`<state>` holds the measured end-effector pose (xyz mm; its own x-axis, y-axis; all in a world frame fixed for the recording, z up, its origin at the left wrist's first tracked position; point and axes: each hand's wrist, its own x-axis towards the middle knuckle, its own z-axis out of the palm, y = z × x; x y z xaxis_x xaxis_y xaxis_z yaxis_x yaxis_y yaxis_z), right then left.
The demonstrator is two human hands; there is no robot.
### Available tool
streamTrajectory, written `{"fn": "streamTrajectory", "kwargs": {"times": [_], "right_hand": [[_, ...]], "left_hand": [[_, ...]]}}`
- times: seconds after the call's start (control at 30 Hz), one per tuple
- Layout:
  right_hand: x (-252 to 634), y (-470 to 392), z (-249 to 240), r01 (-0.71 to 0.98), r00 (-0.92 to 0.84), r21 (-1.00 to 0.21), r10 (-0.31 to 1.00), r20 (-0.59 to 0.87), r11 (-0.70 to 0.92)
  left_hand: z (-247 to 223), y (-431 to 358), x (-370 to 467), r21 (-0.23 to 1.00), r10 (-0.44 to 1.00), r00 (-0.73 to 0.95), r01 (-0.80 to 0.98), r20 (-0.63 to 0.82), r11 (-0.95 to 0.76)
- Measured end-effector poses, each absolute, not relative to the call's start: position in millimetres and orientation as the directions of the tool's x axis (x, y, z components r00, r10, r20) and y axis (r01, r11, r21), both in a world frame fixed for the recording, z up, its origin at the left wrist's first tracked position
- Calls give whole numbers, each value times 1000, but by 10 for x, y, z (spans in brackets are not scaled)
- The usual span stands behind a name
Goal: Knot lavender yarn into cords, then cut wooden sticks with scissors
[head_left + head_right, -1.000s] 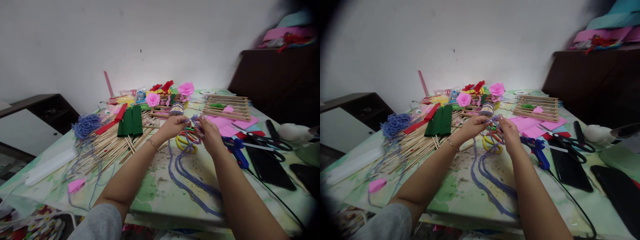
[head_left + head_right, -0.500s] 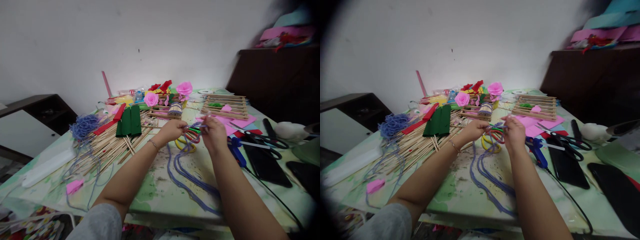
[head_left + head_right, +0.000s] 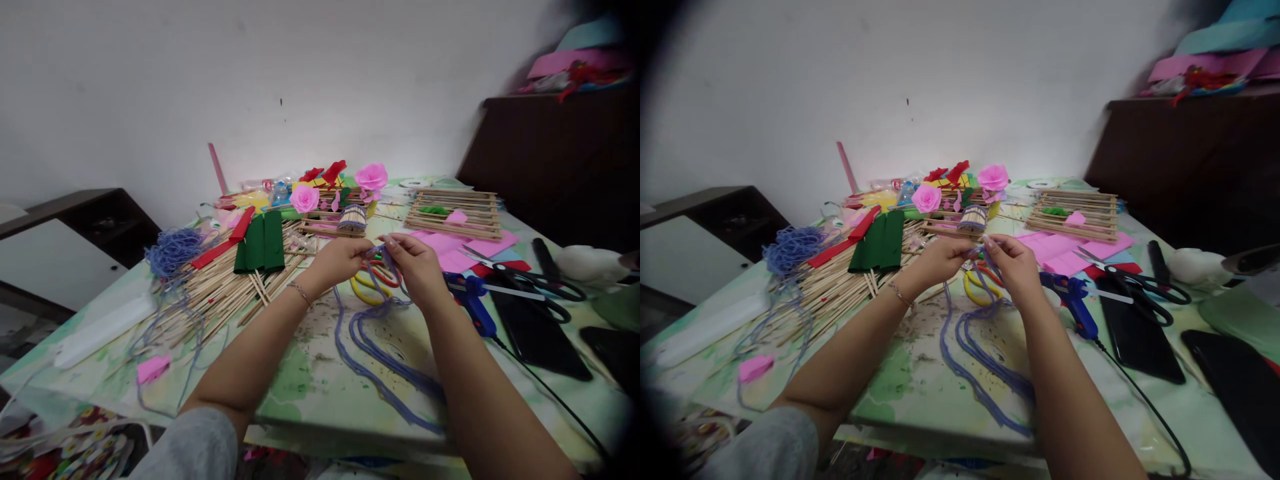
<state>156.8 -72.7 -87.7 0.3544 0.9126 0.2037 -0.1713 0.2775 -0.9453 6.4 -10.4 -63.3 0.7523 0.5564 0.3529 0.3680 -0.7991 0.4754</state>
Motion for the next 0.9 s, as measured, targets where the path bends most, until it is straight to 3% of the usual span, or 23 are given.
{"fn": "streamTrajectory", "kwargs": {"times": [0.13, 0.33, 0.47, 0.57, 0.73, 0.9], "right_hand": [[1616, -698, -898, -72, 423, -936, 861, 284, 344], [1648, -697, -964, 243, 488, -909, 767, 416, 338], [1630, -747, -965, 552, 468, -788, 681, 563, 273], [1617, -782, -944, 690, 438, -689, 631, 641, 221], [1608, -811, -919, 733, 441, -656, 608, 660, 181], [1608, -765, -967, 582, 468, -762, 648, 600, 285]], "left_hand": [[-661, -87, 77, 452, 552, 762, 382, 340, -806], [-677, -85, 104, 403, 577, 745, 441, 335, -802], [-690, -95, 120, 396, 578, 741, 444, 343, -804], [-700, -99, 130, 390, 573, 735, 439, 362, -809], [-688, -89, 135, 436, 574, 732, 410, 366, -801], [-648, -97, 115, 546, 572, 755, 346, 320, -763]]}}
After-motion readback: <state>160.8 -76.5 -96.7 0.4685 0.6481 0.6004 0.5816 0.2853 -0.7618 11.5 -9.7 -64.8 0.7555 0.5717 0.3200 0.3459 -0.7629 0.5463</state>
